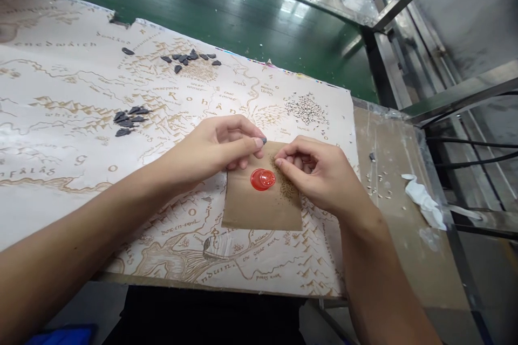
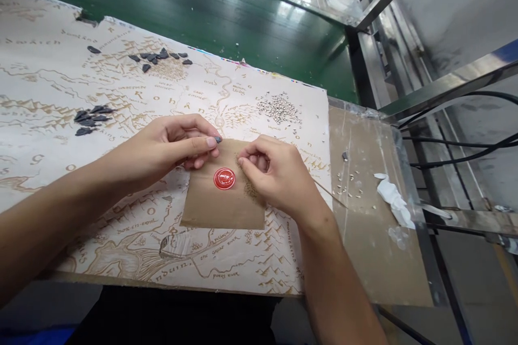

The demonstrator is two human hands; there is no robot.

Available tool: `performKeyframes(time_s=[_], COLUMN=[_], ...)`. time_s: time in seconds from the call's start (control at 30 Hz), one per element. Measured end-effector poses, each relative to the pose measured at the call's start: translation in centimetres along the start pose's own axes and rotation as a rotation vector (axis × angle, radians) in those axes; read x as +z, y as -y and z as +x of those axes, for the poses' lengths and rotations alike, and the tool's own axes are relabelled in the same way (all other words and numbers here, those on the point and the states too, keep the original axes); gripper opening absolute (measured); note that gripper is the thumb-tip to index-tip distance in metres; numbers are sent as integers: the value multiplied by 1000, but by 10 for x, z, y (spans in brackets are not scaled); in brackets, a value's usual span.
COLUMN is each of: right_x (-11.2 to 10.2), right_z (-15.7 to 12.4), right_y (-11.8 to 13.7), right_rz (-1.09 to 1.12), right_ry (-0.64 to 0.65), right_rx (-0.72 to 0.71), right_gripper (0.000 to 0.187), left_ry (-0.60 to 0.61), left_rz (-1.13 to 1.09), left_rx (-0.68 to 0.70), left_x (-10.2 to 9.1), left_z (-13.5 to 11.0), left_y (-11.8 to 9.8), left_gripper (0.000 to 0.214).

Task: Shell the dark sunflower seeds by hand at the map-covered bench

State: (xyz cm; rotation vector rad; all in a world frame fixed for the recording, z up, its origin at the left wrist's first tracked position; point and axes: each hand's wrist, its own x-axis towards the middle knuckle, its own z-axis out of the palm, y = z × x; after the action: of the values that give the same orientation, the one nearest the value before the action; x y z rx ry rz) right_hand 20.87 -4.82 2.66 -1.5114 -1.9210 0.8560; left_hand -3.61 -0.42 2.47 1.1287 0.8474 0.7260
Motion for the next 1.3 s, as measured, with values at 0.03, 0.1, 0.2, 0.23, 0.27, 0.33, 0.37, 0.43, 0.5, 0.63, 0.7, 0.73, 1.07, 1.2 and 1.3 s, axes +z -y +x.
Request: performKeyframes(time_s=[0.03,0.1,0.2,0.23,0.27,0.33,0.37,0.43,0.5,0.63,0.7,0.73,1.07,1.2,1.3], right_x=[1,0,-1,-2,-2,0,1,7,13,25,27,27,28,29,30], right_z=[0,-1,0,0,1,2,3,4,5,7,6,6,6,6,6], right_y=[0,1,2,3,4,6,7,7,7,5,4,4,5,5,4], right_rz=[-15,-46,-56,-36,2,128,206,363,497,665,693,699,666,648,657], right_ry=[5,11,-27,-58,-94,-160,-182,-192,-177,-145,-133,-131,-170,-169,-173], right_rx=[1,-3,-12,-8,-2,12,19,27,26,47,61,61,35,44,45], right_gripper=[8,9,9,9,8,7,7,7,7,14,17,17,15,16,15], left_ry=[0,-7,-18,-19,-17,-7,2,26,43,48,50,49,37,30,33], left_rz=[2,2,4,10,19,39,46,54,57,70,74,77,73,75,82], left_rx=[2,1,-1,6,17,45,57,68,72,78,74,72,63,60,58], left_x=[0,1,1,1,1,2,3,4,5,6,6,6,7,6,5], left_z=[0,0,-1,-1,-2,-2,-1,-1,0,2,2,2,2,1,1], left_y=[0,-1,-2,-2,-2,0,1,3,6,9,9,9,7,8,8], left_gripper=[20,21,21,19,17,13,12,13,15,16,17,17,20,22,20])
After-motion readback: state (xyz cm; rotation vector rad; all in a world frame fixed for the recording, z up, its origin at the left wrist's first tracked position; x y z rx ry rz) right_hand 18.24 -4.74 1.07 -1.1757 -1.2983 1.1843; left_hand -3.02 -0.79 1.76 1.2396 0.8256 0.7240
